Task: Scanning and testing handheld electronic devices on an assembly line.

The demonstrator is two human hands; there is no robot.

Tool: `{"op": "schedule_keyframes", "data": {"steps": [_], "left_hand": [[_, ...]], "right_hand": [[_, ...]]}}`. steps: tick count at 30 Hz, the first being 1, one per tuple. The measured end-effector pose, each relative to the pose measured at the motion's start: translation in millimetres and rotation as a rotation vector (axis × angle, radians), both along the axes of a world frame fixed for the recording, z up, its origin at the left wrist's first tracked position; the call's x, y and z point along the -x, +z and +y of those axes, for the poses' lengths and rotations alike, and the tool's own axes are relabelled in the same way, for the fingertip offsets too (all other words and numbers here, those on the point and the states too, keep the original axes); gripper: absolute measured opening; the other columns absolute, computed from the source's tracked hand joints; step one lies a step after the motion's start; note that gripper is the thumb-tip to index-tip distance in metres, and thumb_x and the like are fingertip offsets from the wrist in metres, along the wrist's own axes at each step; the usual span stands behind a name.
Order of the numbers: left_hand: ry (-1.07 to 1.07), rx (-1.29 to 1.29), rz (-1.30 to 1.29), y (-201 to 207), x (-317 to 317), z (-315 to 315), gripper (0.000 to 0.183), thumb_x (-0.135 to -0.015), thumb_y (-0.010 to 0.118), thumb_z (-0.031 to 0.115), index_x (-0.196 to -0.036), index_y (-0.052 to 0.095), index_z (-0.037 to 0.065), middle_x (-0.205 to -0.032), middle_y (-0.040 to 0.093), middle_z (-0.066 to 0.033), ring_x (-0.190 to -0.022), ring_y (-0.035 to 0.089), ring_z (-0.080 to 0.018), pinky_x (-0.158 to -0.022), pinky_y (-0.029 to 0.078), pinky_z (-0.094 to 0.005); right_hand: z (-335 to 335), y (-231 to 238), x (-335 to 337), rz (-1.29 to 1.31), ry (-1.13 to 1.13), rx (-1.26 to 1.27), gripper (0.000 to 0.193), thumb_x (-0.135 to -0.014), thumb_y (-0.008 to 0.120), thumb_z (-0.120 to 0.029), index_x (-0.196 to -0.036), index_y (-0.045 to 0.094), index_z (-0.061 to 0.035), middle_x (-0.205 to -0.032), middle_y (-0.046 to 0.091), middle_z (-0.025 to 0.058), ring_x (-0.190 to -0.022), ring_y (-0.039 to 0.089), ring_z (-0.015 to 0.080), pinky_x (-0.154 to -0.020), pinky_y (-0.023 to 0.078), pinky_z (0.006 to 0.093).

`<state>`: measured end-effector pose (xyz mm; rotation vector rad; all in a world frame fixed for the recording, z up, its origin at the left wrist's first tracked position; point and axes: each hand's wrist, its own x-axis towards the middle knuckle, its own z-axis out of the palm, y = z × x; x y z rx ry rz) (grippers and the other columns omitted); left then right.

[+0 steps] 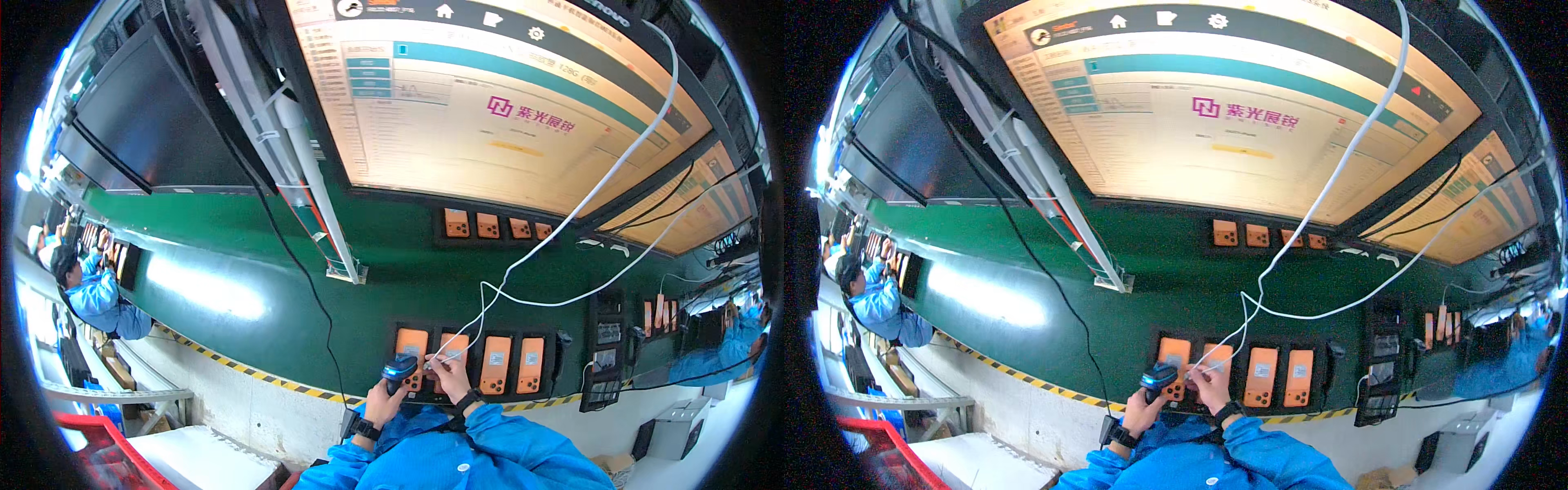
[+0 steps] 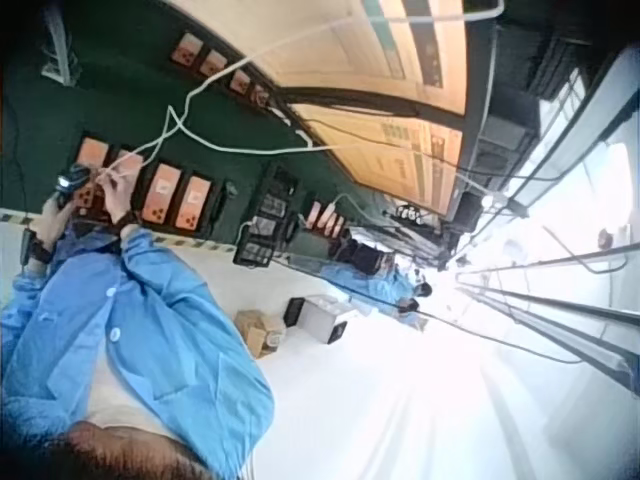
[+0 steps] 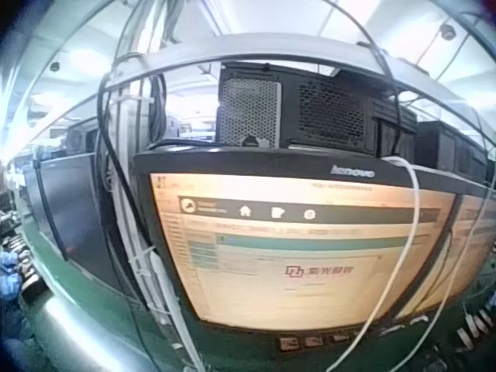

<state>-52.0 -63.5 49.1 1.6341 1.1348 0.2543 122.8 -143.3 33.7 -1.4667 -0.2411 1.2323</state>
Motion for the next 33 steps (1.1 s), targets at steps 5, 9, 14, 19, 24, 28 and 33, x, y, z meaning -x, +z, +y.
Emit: {"op": "schedule_keyframes", "data": {"steps": [5,9,14,19,24,28,33], "left_hand": [[-0.01,0.18,0.022,38,-4,8,0.037,-0.077,0.065,0.033,-0.083,0.06,-0.003,-0.061,0.061,-0.0123,-0.056,0.061,-0.0225,-0.055,0.047,-0.036],[0.059,0.338,-0.081,33,5,13,0.026,-0.08,0.064,0.022,-0.074,0.054,0.0,-0.055,0.056,-0.004,-0.047,0.055,-0.0122,-0.044,0.044,-0.0275],[0.009,0.379,-0.088,42,5,26,0.025,-0.081,0.064,0.022,-0.076,0.054,0.0,-0.057,0.057,-0.0039,-0.046,0.054,-0.0116,-0.044,0.044,-0.0264],[0.373,-0.105,-0.005,-46,12,54,0.033,-0.076,0.063,0.029,-0.094,0.056,0.002,-0.074,0.063,-0.019,-0.07,0.063,-0.0343,-0.063,0.049,-0.0412],[0.421,-0.355,0.227,-86,1,75,0.038,-0.074,0.063,0.023,-0.105,0.051,0.004,-0.1,0.058,-0.0209,-0.095,0.053,-0.0405,-0.082,0.042,-0.0469],[0.323,-0.692,0.189,-8,-41,64,0.047,-0.065,0.065,0.016,-0.109,0.051,0.006,-0.113,0.049,-0.0136,-0.108,0.042,-0.0345,-0.089,0.034,-0.0454],[-0.148,-0.868,0.287,-17,-83,39,0.057,-0.061,0.068,0.034,-0.108,0.054,0.004,-0.119,0.042,-0.0133,-0.117,0.034,-0.033,-0.087,0.03,-0.0498]], "right_hand": [[-1,-12,0,-0.158,0.005,0.084,0.023,-0.092,0.052,-0.019,-0.102,0.062,-0.0003,-0.081,0.06,0.0021,-0.071,0.056,0.008,-0.064,0.047,0.0219],[-1,1,0,-0.183,-0.002,0.05,0.022,-0.092,0.052,-0.019,-0.101,0.062,-0.0015,-0.08,0.061,0.0014,-0.07,0.056,0.0074,-0.063,0.046,0.0205],[-8,17,-2,-0.093,-0.09,0.058,0.021,-0.092,0.053,-0.019,-0.103,0.061,-0.0026,-0.085,0.062,0.0017,-0.074,0.059,0.009,-0.062,0.047,0.0205],[-17,13,0,0.035,-0.12,0.081,0.022,-0.092,0.052,-0.018,-0.107,0.057,-0.0023,-0.09,0.061,0.0038,-0.077,0.06,0.0115,-0.061,0.049,0.0224],[-20,11,1,0.046,-0.091,0.052,0.023,-0.092,0.05,-0.017,-0.109,0.055,-0.0012,-0.091,0.06,0.0053,-0.078,0.059,0.0118,-0.061,0.049,0.0225],[-26,16,0,0.067,-0.144,0.024,0.023,-0.093,0.049,-0.017,-0.108,0.055,-0.0007,-0.091,0.06,0.0062,-0.078,0.06,0.0133,-0.062,0.05,0.0238],[-28,6,-2,0.044,-0.185,-0.092,0.021,-0.092,0.05,-0.016,-0.106,0.055,-0.0007,-0.088,0.061,0.0067,-0.076,0.062,0.0159,-0.065,0.051,0.0259]]}}
